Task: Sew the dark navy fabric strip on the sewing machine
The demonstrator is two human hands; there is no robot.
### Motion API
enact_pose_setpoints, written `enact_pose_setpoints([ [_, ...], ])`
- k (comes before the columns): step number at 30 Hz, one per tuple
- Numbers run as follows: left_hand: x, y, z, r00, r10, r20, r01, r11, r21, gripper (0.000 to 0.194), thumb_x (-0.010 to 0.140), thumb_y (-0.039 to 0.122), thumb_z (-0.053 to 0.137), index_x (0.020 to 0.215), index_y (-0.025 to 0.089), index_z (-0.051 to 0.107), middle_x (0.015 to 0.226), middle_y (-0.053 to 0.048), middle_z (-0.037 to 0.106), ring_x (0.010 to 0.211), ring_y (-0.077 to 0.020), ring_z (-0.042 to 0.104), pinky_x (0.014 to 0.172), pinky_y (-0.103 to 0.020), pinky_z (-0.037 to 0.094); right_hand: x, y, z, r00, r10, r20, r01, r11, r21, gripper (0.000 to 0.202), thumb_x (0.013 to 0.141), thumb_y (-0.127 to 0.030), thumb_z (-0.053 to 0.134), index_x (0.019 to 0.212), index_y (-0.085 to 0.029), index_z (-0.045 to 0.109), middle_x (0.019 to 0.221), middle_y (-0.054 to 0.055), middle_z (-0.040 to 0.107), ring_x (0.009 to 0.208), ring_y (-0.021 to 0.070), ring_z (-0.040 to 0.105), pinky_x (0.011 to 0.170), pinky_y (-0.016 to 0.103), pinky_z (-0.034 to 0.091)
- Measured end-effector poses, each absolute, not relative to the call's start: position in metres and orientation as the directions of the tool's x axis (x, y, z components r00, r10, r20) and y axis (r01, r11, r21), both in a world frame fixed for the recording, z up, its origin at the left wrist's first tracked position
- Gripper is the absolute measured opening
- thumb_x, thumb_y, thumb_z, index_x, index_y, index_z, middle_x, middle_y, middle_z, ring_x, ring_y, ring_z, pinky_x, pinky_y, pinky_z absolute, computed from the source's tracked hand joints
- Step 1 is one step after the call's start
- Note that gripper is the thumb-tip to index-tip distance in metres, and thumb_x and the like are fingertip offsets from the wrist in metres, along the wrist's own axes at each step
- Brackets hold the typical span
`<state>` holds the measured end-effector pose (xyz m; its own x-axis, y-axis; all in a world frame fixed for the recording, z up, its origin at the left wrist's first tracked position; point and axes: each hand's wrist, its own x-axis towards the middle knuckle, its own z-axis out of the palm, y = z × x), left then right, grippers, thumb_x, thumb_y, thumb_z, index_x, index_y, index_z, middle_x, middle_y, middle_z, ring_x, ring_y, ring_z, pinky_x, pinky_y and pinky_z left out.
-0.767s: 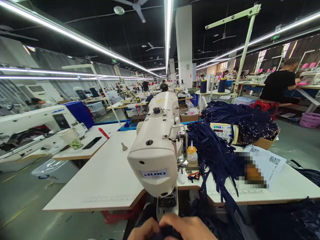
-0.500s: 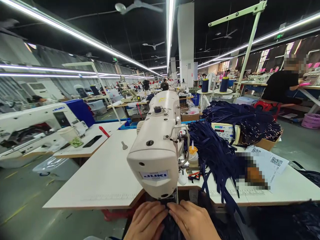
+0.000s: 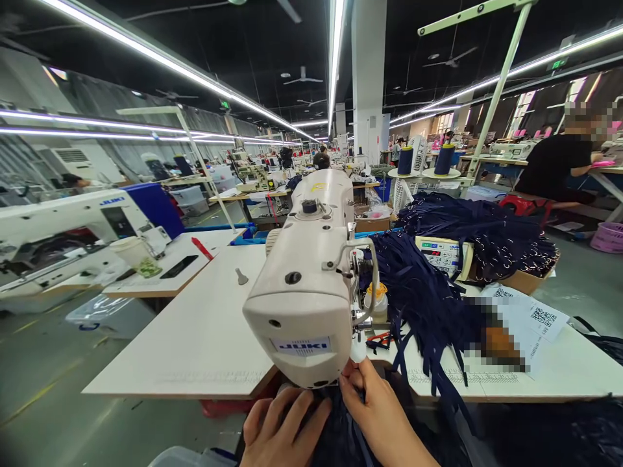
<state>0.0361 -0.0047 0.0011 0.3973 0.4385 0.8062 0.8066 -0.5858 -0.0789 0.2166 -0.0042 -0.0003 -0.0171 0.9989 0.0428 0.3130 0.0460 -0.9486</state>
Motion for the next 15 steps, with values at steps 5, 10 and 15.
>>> enact_pose_setpoints([
  [5, 0.042, -0.007, -0.001, 0.389, 0.484, 0.784, 0.847, -0.523, -0.097, 0.037, 0.102, 0.032, 0.032, 0.095, 0.033, 0.069, 0.085, 0.007, 0.07, 0.088, -0.0166, 0.057, 0.082, -0.037, 0.034, 0.219, 0.004, -0.001, 0.01, 0.999, 0.043, 0.456, 0.033, -0.889, 0.016, 0.088, -0.036, 0.042, 0.091, -0.022, 0.049, 0.079, 0.004, 0.066, 0.078, 0.0232, 0.064, 0.073, 0.032, 0.047],
  [10, 0.053, -0.006, -0.004, 0.315, 0.448, 0.837, 0.874, -0.48, -0.072, 0.032, 0.1, 0.027, 0.038, 0.088, 0.032, 0.067, 0.075, 0.006, 0.067, 0.082, -0.0171, 0.055, 0.08, -0.035, 0.034, 0.22, 0.005, -0.003, 0.039, 0.998, 0.056, 0.526, 0.028, -0.85, 0.017, 0.086, -0.035, 0.04, 0.084, -0.023, 0.052, 0.067, 0.001, 0.062, 0.069, 0.0231, 0.063, 0.076, 0.035, 0.048],
  [15, 0.057, -0.006, -0.006, 0.289, 0.428, 0.856, 0.887, -0.457, -0.071, 0.027, 0.098, 0.026, 0.043, 0.086, 0.031, 0.067, 0.073, 0.006, 0.066, 0.081, -0.017, 0.055, 0.079, -0.035, 0.035, 0.225, 0.008, -0.004, 0.0, 0.999, 0.051, 0.556, 0.042, -0.83, 0.017, 0.086, -0.035, 0.041, 0.084, -0.023, 0.053, 0.068, 0.003, 0.063, 0.066, 0.0231, 0.061, 0.075, 0.036, 0.049],
])
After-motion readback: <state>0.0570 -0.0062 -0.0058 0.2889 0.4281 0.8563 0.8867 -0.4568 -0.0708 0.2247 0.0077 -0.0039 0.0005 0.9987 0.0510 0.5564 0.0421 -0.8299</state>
